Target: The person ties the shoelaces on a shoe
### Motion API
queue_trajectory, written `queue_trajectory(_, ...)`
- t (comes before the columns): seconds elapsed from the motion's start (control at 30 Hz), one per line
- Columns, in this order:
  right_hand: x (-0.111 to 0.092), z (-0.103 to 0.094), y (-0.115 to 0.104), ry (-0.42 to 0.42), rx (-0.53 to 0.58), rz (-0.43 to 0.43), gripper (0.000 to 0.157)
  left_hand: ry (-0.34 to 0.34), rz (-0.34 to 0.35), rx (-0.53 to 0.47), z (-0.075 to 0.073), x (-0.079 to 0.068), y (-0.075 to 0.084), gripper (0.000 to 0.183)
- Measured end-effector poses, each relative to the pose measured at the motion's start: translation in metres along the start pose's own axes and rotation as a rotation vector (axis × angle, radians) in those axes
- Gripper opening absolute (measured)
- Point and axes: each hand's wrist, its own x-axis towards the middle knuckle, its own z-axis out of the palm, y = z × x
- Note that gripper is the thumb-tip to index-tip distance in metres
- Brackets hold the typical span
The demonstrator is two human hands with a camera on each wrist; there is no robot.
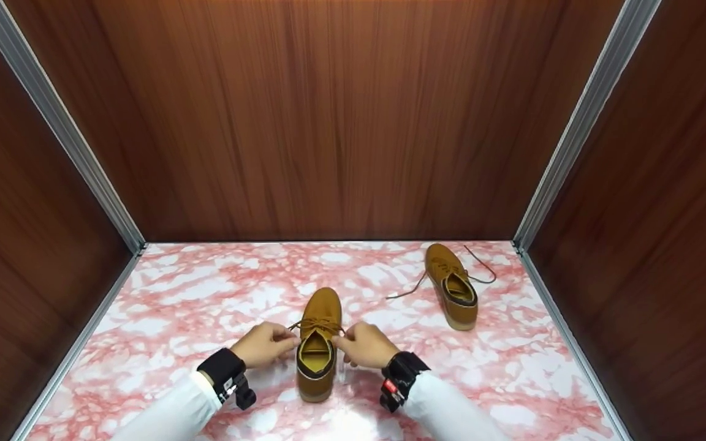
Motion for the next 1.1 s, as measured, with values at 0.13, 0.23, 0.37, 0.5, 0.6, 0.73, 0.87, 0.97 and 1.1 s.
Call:
queue_trajectory(0.13,-0.002,0.006,0.001,-0.027,0.01,0.005,0.046,-0.045,-0.04,-0.011,0.006,-0.003,0.0,0.042)
queue_trajectory(0.23,-0.002,0.01,0.001,-0.041,0.018,0.004,0.044,-0.061,-0.047,-0.012,0.01,-0.005,0.0,0.05)
queue_trajectory(0.37,-0.002,0.014,0.0,-0.058,0.029,-0.004,0.04,-0.079,-0.071,-0.039,0.014,-0.008,-0.002,0.06)
queue_trajectory(0.5,-0.002,0.018,-0.001,-0.085,0.033,-0.008,0.037,-0.116,-0.123,-0.153,0.017,-0.01,-0.001,0.072)
queue_trajectory(0.6,-0.002,0.02,-0.003,-0.102,0.04,-0.011,0.038,-0.115,-0.12,-0.165,0.019,-0.012,-0.001,0.072)
queue_trajectory(0.73,-0.003,0.021,-0.006,-0.111,0.077,-0.001,0.038,-0.08,-0.082,-0.055,0.022,-0.013,0.002,0.066)
queue_trajectory(0.87,-0.003,0.024,-0.008,-0.09,0.079,0.019,0.038,-0.05,-0.08,-0.004,0.025,-0.014,0.009,0.058)
queue_trajectory(0.97,-0.003,0.027,-0.011,-0.056,0.074,0.038,0.036,-0.01,-0.061,0.04,0.029,-0.013,0.013,0.041)
queue_trajectory(1.1,-0.004,0.031,-0.014,-0.009,0.071,0.046,0.029,0.042,-0.039,0.105,0.035,-0.012,0.016,0.023)
